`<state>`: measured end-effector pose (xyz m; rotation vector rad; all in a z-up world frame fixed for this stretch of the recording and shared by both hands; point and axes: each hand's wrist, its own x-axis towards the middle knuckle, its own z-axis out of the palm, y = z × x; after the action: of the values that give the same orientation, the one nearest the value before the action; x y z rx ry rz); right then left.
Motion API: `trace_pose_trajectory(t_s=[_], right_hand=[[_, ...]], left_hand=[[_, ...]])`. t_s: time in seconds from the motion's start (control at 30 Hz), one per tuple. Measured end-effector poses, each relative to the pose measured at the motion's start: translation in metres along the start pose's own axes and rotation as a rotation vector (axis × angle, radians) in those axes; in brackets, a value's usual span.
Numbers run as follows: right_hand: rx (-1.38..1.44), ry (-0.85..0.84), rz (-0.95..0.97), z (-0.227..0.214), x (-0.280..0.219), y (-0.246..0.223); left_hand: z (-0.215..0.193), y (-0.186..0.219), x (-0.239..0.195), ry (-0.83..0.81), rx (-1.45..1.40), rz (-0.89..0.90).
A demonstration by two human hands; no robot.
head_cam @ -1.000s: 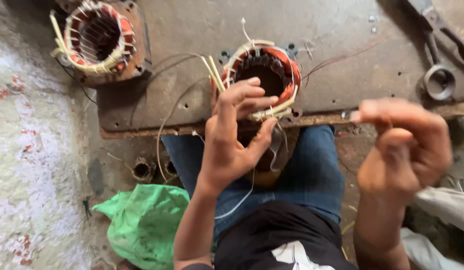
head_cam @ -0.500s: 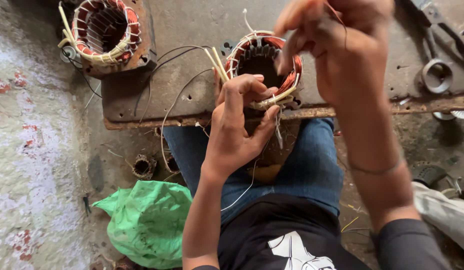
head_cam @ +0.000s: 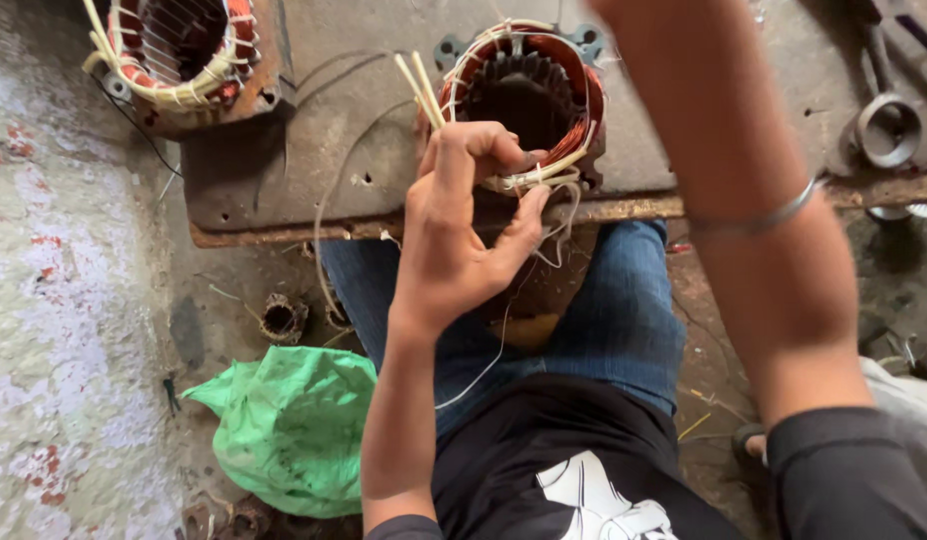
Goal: The person ties strings around the copper windings of a motor stator by hand and using a thin metal hook tool to secure them.
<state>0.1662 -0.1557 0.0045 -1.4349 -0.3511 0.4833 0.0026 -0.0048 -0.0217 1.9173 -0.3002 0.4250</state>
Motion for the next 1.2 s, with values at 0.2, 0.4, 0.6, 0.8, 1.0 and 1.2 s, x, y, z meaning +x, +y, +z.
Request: trace_pose_trajectory(t_s=[0.2, 0.4, 0.6, 0.8, 1.0, 1.2], right_hand=[[0.045, 0.188, -0.359, 0.004, -0.042, -0.039], [0.503, 0.656, 0.202, -0.031, -0.297, 0.166], [0.636, 1.137, 0.544, -0.121, -0.474, 0.314], [-0.674, 0.571, 0.193, -0.066, -0.274, 0.214], [0.396, 0.14, 0.167, 0.045, -0.184, 0.132], [-0.41, 0.075, -0.45, 0.052, -0.237, 0.119]], left_hand=[[-0.003, 0.004, 0.007, -0.018, -0.053, -0.043], [-0.005, 0.003, 0.009, 0.003, -0.04, 0.021], [-0.006, 0.002, 0.009, -0.032, -0.027, 0.01], [-0.012, 0.002, 0.006, -0.067, -0.117, -0.008], [-0.016, 0.005, 0.006, -0.078, 0.011, 0.064], [-0.013, 0.004, 0.01, -0.069, 0.012, 0.109]])
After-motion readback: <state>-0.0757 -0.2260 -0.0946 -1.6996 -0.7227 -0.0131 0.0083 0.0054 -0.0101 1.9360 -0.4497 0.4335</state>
